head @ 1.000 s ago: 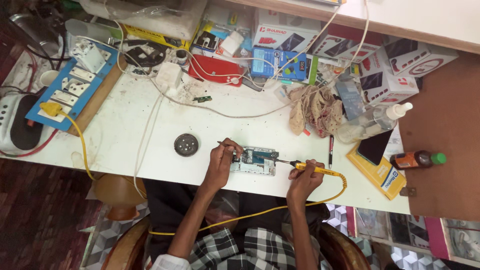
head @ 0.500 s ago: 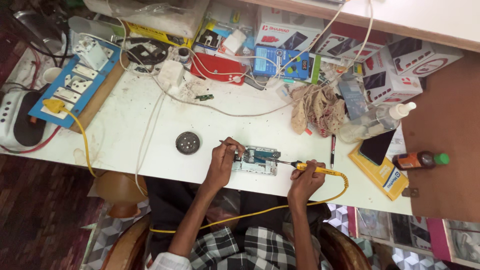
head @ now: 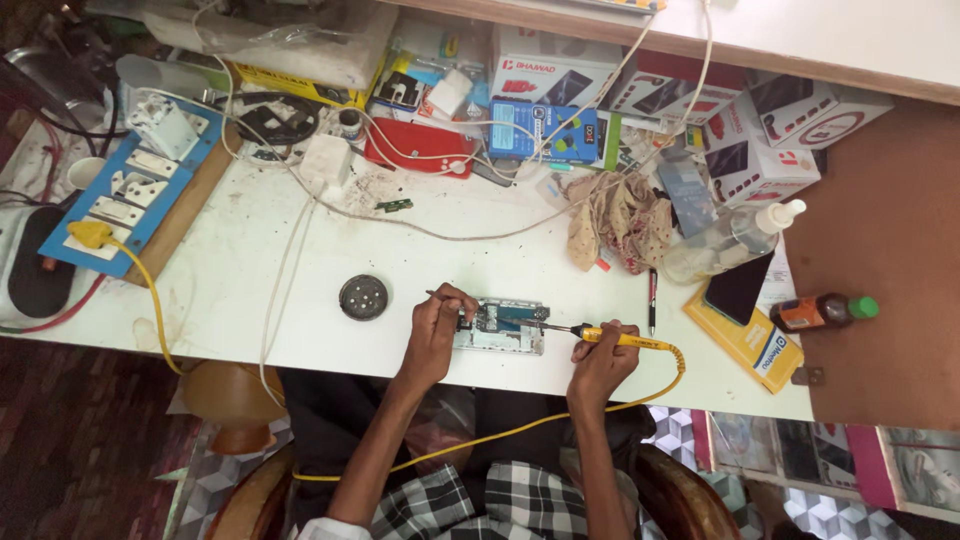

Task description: The person uses a soldering iron and tweezers to work on a small circuit board placed on a cluttered workbench. They repeatedly apply heat to specific points on the board while holding components with tweezers.

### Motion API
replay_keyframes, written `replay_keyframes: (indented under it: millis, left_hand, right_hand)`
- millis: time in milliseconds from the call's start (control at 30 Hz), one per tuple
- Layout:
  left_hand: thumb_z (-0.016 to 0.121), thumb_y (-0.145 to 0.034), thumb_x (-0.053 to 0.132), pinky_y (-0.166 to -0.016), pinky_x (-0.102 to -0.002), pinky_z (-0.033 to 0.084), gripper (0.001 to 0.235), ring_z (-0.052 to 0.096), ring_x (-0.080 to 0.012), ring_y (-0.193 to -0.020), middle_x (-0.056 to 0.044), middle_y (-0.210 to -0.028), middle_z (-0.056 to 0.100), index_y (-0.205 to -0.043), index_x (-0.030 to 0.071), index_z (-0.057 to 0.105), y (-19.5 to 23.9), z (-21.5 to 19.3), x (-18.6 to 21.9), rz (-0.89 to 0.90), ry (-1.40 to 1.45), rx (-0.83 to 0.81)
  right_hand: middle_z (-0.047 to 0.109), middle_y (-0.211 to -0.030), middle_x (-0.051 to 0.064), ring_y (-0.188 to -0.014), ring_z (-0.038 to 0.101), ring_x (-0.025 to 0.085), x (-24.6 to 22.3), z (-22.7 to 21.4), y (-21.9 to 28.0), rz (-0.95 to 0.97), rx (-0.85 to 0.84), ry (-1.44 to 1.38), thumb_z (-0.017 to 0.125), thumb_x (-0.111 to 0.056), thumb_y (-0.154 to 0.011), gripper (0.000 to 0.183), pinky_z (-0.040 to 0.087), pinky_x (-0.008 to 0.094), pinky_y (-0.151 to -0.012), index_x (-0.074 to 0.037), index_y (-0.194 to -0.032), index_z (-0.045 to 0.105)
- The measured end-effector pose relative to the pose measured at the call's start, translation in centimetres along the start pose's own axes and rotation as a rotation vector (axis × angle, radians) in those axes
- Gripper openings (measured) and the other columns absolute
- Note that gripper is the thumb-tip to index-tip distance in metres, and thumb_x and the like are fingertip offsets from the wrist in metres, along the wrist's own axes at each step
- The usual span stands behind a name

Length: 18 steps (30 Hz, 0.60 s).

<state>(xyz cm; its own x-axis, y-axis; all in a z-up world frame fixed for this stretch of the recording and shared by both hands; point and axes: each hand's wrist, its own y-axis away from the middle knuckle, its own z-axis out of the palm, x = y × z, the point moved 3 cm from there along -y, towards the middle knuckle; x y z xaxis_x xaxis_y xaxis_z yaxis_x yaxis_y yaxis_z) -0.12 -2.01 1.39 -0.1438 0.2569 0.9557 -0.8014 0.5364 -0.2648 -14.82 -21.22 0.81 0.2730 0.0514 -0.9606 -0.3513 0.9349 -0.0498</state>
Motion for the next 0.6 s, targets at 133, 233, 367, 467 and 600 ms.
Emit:
replay_keyframes:
  millis: [133,233,367,467,600]
  left_hand:
    - [0.039,-0.113,0.021,-0.075,-0.029,0.047,0.032,0.055,-0.0115,-0.078,-0.004,-0.082,0.062,-0.095,0.002,0.057,-0.01,-0.04,-0.11,-0.016,-0.007,0.001]
    - [0.038,-0.113,0.019,-0.071,-0.028,0.045,0.032,0.053,-0.0118,-0.075,-0.004,-0.081,0.062,-0.094,0.002,0.058,0.0,-0.07,-0.41,-0.058,-0.031,0.006]
    - [0.037,-0.112,0.017,-0.072,-0.028,0.045,0.03,0.052,-0.0116,-0.076,-0.004,-0.083,0.062,-0.096,0.002,0.058,0.04,-0.22,-0.54,-0.059,0.013,-0.005]
    - [0.037,-0.112,0.016,-0.07,-0.027,0.045,0.03,0.052,-0.0106,-0.075,-0.004,-0.083,0.062,-0.096,0.002,0.057,-0.01,-0.02,-0.72,-0.067,0.031,-0.007]
    - [0.037,-0.116,0.016,-0.079,-0.027,0.048,0.029,0.055,-0.0101,-0.081,-0.004,-0.085,0.062,-0.098,0.002,0.055,0.06,0.02,-0.42,0.017,0.045,-0.019]
  right_hand:
    - [0.045,-0.062,0.004,-0.043,0.041,0.011,0.04,-0.08,0.06,0.023,0.018,0.016,0.046,-0.012,-0.109,0.023,0.037,0.027,-0.041,-0.005,-0.087,0.042]
    - [0.044,-0.063,0.004,-0.043,0.039,0.01,0.03,-0.16,-0.03,0.028,0.022,0.009,0.045,-0.012,-0.11,0.024,0.036,0.026,-0.041,-0.005,-0.087,0.041]
    - [0.045,-0.065,0.004,-0.044,0.04,0.01,-0.05,0.13,0.02,0.04,0.015,0.007,0.044,-0.014,-0.11,0.023,0.036,0.026,-0.041,-0.005,-0.089,0.042]
    - [0.046,-0.065,0.004,-0.044,0.04,0.01,-0.22,0.14,-0.13,0.045,0.019,0.03,0.045,-0.013,-0.11,0.023,0.036,0.026,-0.042,-0.005,-0.089,0.043]
    - [0.044,-0.064,0.004,-0.045,0.04,0.01,-0.15,0.07,0.06,0.025,0.019,0.05,0.045,-0.013,-0.11,0.024,0.037,0.026,-0.042,-0.005,-0.088,0.042]
